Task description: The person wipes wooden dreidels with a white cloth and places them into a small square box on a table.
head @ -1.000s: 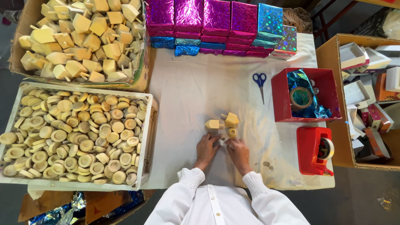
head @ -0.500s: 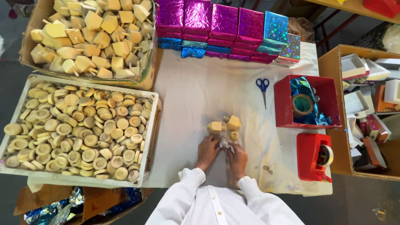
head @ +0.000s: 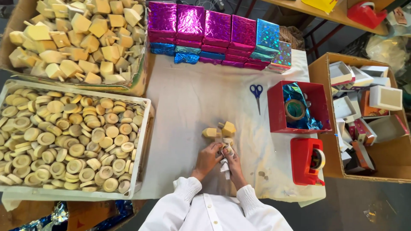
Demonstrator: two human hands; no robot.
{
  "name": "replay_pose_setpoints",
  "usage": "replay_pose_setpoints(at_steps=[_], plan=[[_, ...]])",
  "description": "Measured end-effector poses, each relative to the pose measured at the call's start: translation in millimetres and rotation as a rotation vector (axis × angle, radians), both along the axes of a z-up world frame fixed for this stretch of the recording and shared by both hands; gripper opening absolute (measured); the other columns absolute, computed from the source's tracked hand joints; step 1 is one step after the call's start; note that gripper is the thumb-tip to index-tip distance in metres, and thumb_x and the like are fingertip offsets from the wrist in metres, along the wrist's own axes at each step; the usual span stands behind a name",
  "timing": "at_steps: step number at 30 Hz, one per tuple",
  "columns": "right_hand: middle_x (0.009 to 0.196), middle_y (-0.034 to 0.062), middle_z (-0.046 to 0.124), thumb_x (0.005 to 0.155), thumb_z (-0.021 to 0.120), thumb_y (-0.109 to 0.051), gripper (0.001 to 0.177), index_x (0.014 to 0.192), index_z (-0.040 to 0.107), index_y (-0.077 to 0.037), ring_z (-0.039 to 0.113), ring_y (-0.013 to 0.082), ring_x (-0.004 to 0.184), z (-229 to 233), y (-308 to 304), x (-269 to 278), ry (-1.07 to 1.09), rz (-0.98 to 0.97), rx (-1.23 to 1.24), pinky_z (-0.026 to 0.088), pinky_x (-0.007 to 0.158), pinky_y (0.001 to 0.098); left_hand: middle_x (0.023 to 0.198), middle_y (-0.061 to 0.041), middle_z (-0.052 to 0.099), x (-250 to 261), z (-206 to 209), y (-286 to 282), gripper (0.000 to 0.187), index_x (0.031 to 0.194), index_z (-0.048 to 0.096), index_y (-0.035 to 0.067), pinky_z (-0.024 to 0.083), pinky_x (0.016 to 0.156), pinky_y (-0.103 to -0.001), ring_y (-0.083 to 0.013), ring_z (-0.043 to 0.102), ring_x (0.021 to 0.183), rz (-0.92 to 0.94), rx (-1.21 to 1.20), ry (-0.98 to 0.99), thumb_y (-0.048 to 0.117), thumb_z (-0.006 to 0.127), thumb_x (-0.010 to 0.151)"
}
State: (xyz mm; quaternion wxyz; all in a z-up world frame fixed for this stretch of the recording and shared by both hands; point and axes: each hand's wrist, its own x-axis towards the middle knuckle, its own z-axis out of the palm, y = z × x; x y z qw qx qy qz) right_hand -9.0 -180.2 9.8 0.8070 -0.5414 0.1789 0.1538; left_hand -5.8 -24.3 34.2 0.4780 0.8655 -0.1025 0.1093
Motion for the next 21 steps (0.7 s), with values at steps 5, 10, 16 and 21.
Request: replay_pose_setpoints(at_steps=[5,10,16,21], plan=[[0.087,0.0023,0.074,0.094,0.070,-0.039,0.044,0.120,0.069,-0.004,0.065,0.0081,0.066,-30.8,-12.9,1.3,-0.013,-0.038,-0.075,0.051,0.055,0.0244,0.115,-0.006,0.073,-0.1,1.0,-5.7,0.040,0.117,0.069,0.010,0.059,0.080,-0.038,-0.0293,0.073,0.097,-0.002,-0.024,0.094,0.021,0.083,0.081],[0.073,0.0013,0.063,0.100,0.069,-0.049,0.055,0.114,0.069,0.004,0.057,0.0093,0.055,-59.3,-30.1,6.8,0.082,-0.048,-0.151,0.045,0.045,0.0256,0.115,-0.005,0.075,3.3,16.3,0.3,0.041,0.117,0.070,0.009,0.061,0.079,-0.033,-0.0232,0.075,0.099,-0.034,-0.208,0.302,0.024,0.085,0.082],[0.060,-0.0043,0.060,0.088,0.071,-0.038,0.035,0.120,0.075,-0.025,0.052,0.0066,0.045,-73.2,-46.0,18.8,0.216,0.106,0.392,0.041,0.040,0.0226,0.112,-0.005,0.079,8.7,-59.3,-3.6,0.035,0.113,0.070,0.004,0.060,0.093,-0.033,-0.0202,0.074,0.107,-0.094,-0.688,0.423,0.015,0.088,0.085],[0.081,0.0021,0.067,0.103,0.067,-0.037,0.040,0.113,0.071,0.001,0.057,0.0095,0.062,-34.7,-20.6,23.6,-0.102,-0.131,-0.354,0.046,0.055,0.0290,0.105,-0.008,0.078,6.9,-3.5,10.2,0.036,0.110,0.072,0.008,0.062,0.079,-0.035,-0.0239,0.077,0.094,0.163,-0.368,0.272,0.022,0.087,0.081]])
